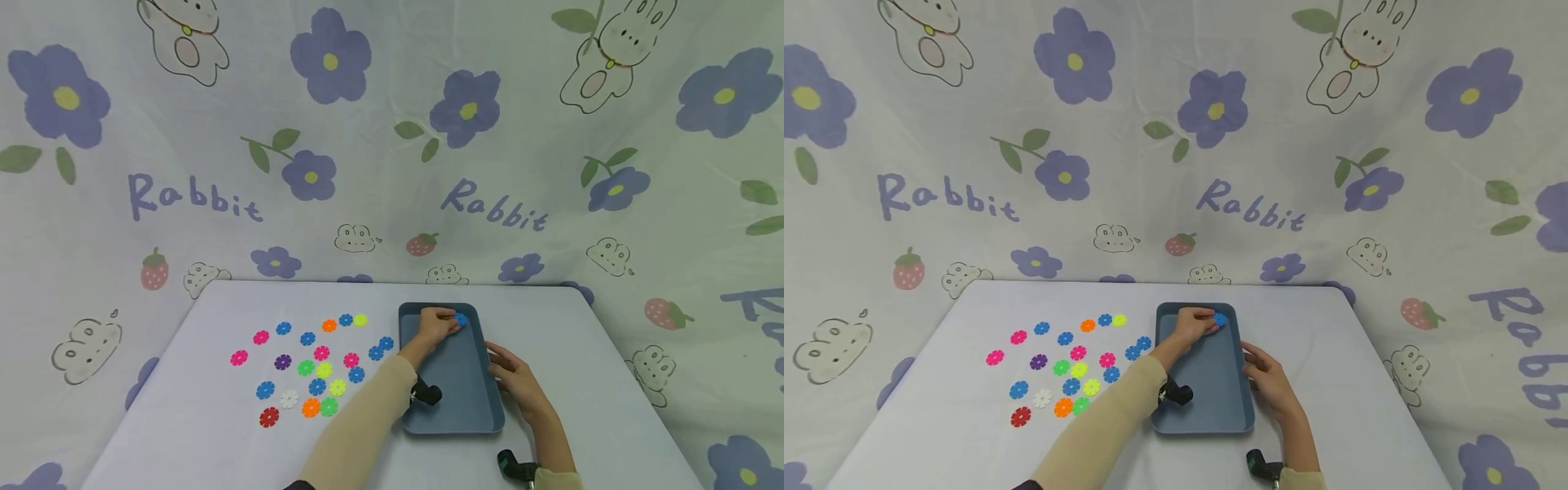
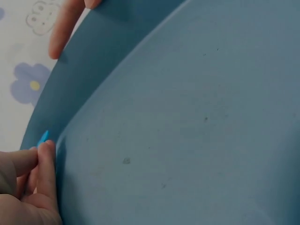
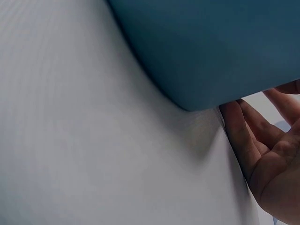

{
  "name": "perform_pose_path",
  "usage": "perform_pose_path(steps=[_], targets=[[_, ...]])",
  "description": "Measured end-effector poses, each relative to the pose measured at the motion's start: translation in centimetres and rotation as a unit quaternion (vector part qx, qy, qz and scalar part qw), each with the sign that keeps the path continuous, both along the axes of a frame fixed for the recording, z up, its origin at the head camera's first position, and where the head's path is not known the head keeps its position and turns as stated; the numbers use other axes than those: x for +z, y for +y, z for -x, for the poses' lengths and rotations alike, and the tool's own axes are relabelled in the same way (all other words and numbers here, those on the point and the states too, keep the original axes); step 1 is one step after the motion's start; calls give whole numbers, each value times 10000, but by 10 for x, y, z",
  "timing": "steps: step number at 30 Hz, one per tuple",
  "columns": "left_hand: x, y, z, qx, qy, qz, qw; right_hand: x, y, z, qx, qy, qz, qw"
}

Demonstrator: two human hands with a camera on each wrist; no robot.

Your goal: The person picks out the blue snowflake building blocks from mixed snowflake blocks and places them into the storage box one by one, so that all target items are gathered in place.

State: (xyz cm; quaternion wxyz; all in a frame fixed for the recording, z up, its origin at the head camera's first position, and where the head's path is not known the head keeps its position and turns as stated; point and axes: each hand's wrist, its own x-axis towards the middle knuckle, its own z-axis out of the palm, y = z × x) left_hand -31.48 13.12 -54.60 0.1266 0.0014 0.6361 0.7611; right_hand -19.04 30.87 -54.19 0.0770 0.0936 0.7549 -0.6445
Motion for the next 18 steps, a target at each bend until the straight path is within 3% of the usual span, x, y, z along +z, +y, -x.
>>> perform_pose_path(steps=[9, 18], targets=[[1, 7, 4, 148, 285, 522, 9981, 3, 1, 2, -2, 111, -45, 9999], [-6, 6, 0, 221, 249, 900, 9954, 0, -2, -3, -59, 41, -27, 10000]])
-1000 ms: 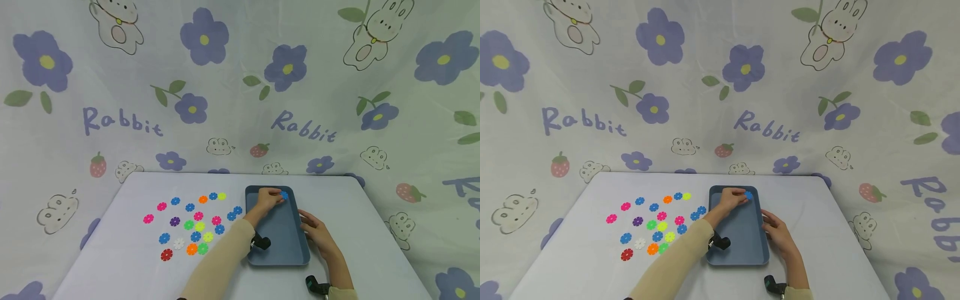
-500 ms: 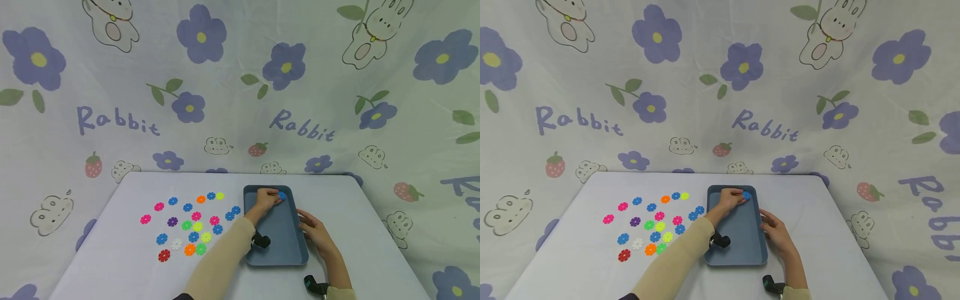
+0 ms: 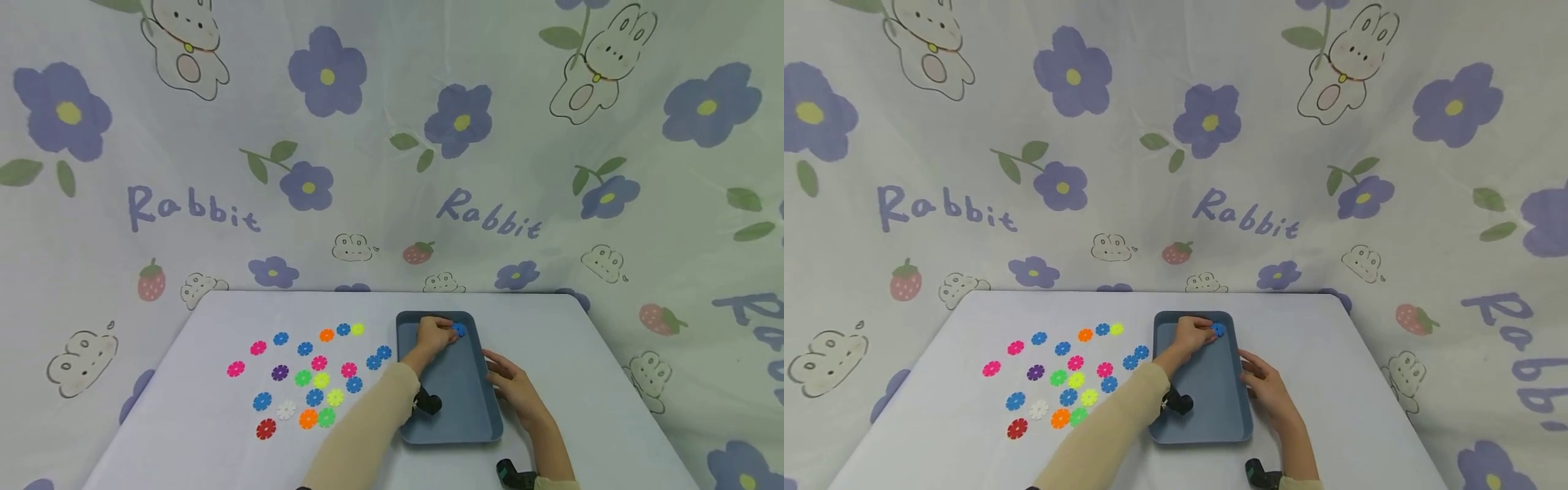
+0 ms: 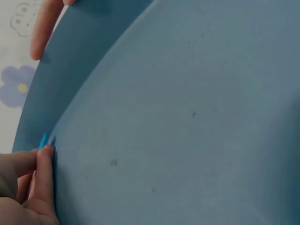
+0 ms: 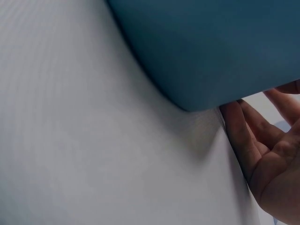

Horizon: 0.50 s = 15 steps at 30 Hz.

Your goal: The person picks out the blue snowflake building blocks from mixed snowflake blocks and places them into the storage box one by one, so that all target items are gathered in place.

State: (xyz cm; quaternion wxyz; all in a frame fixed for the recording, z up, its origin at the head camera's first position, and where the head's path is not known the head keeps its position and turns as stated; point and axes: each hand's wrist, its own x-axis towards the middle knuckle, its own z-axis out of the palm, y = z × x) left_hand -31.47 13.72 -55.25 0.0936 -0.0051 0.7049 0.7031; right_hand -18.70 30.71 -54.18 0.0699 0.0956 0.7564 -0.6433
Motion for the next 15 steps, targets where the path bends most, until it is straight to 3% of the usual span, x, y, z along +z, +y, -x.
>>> perform_pose_path(steps=[10, 15], targets=[[-4, 5, 2, 161, 56, 240, 9996, -2, 0, 1, -115, -54, -12, 9999], [-4, 5, 0, 257, 248, 495, 9981, -2, 0, 0, -98, -78, 14, 9999]])
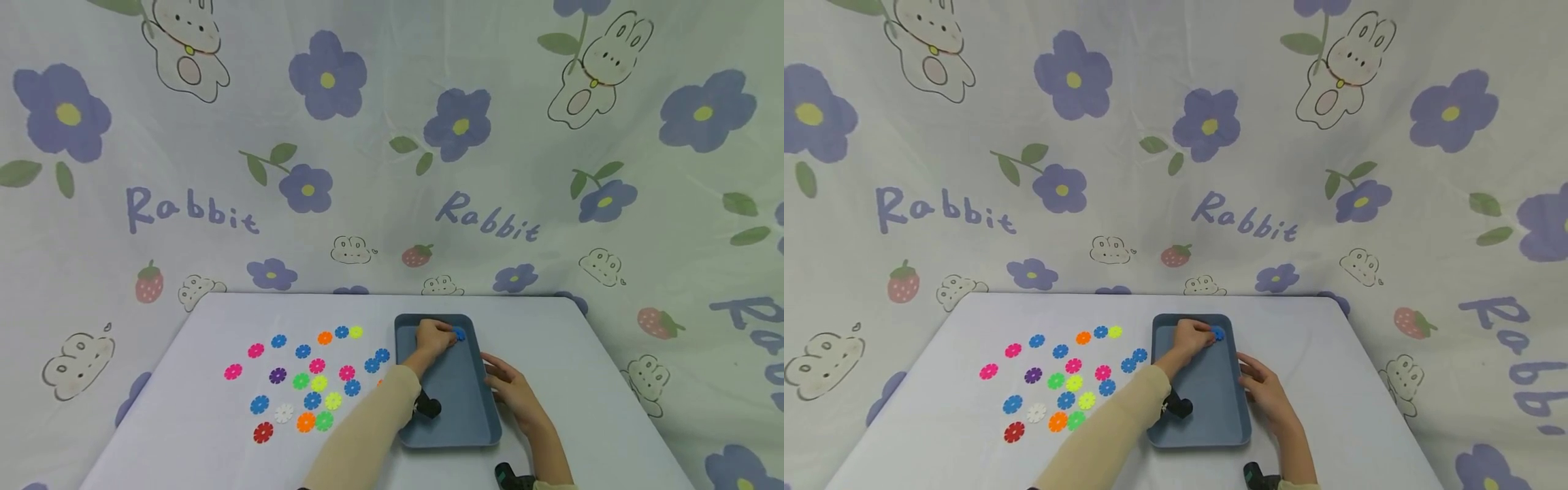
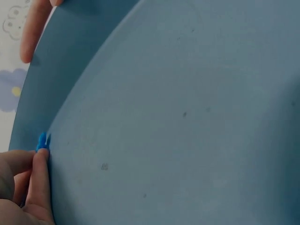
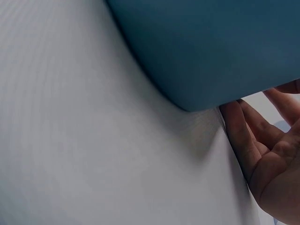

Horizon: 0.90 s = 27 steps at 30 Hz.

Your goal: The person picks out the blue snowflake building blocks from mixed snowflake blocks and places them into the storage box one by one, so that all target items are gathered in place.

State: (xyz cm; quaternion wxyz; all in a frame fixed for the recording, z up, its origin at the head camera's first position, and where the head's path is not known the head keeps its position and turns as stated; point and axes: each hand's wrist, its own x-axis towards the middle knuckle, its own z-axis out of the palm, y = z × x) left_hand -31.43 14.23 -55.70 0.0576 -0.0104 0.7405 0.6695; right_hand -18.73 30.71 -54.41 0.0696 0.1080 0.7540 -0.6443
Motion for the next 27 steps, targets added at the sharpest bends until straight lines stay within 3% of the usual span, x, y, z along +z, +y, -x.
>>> perform_pose_path(steps=[7, 14, 24, 27], targets=[[1, 0, -5, 137, 400, 347, 9985, -4, 1, 0, -74, -14, 10, 10000], [-1, -1, -2, 252, 546, 861, 9945, -4, 1, 0, -81, 115, 10, 9999], [-1, -4, -2, -206, 685, 1463, 9867, -2, 1, 0, -60, 97, 36, 9999], [-2, -3, -2, -304, 620, 1324, 9888, -3, 1, 0, -77, 38, 41, 10000]])
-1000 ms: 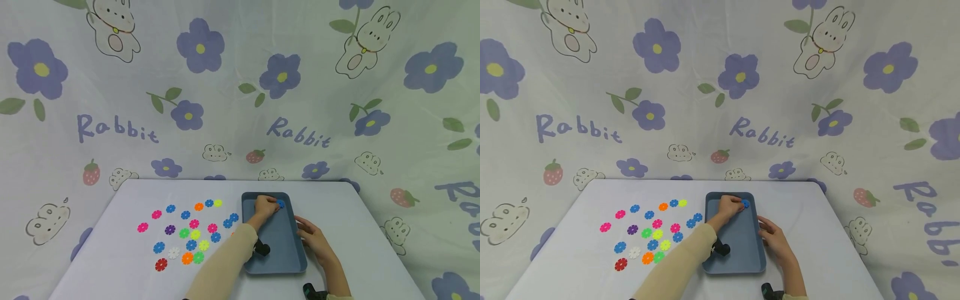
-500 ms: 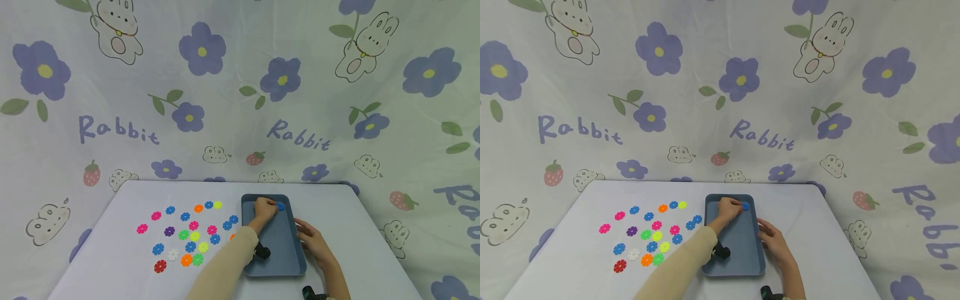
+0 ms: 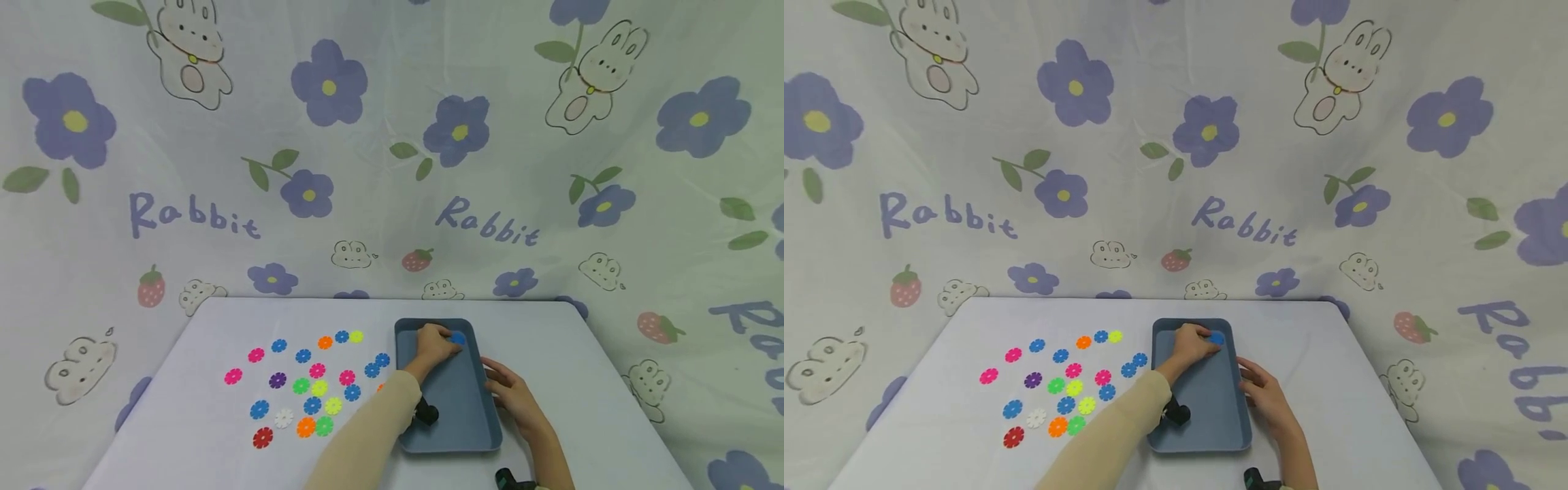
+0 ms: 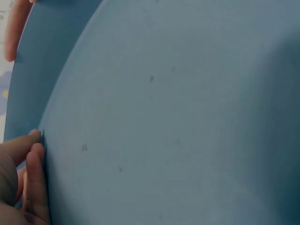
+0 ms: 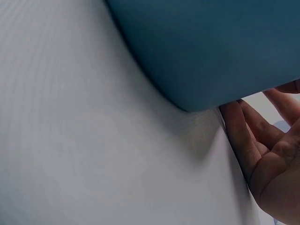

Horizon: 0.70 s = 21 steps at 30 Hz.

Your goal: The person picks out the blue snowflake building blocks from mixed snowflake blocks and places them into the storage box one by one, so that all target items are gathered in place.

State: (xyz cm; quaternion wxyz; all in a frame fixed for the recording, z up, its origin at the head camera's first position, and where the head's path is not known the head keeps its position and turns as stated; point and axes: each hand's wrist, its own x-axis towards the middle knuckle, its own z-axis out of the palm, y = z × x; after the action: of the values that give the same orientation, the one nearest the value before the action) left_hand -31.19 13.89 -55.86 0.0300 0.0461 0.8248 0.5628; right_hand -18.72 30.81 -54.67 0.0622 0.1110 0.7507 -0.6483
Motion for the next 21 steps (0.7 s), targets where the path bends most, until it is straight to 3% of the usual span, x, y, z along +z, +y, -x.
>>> perform_pose_path(steps=[21], targets=[[1, 0, 2, -64, -36, -23, 10000, -2, 3, 3, 153, -2, -41, 9999]])
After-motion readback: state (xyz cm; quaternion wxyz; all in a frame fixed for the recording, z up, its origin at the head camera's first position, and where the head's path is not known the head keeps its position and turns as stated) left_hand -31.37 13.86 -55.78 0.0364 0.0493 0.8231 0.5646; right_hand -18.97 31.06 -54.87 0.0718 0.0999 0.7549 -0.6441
